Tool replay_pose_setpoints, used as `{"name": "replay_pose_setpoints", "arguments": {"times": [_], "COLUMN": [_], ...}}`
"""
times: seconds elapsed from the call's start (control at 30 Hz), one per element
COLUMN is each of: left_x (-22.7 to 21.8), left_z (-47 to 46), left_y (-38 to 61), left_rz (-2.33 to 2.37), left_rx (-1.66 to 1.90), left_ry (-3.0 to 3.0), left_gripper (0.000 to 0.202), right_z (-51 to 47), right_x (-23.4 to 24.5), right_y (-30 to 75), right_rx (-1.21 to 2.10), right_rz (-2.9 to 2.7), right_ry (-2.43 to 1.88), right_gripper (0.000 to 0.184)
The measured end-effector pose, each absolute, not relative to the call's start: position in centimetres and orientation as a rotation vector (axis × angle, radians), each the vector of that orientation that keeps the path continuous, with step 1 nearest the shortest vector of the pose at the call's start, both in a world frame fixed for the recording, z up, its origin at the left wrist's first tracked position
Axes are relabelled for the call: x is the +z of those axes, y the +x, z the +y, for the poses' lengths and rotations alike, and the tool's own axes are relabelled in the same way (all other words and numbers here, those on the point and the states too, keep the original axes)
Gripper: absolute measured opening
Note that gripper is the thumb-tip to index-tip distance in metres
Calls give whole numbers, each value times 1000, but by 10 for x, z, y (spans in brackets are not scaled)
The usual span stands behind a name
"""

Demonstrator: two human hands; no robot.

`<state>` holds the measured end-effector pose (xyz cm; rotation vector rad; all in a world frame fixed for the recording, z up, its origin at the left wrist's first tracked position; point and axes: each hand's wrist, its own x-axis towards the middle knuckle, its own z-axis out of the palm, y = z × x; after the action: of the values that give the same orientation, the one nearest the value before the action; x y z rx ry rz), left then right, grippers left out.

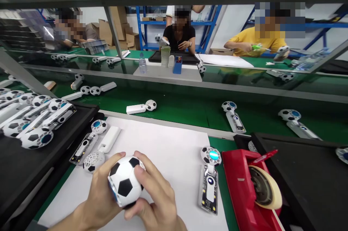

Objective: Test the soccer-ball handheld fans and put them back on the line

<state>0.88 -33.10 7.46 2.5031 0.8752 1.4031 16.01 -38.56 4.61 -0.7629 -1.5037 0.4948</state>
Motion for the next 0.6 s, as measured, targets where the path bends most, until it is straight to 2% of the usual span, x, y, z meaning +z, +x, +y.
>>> {"name": "replay_pose_setpoints", "arguments": {"times": [0.2,0.37,0.5,0.6], "left_x": [77,79,84,90], "left_z": [-329,-328,-329,-329], "left_y": [6,3,1,-1], "left_rz": [753,806,821,877], "left_rx": [1536,1341,1292,1227], "left_ry": [2569,2592,2644,2711], "left_gripper": [51,56,57,52], "right_z": [-391,-395,-396,-395], "right_x": [52,57,64,65], "right_y": [161,161,168,175], "right_rx": [425,467,483,363], "right_rz": [-1557,-1472,-1522,-1618], "right_ry": [-771,-851,-913,-935], "right_gripper": [63,61,72,74]}}
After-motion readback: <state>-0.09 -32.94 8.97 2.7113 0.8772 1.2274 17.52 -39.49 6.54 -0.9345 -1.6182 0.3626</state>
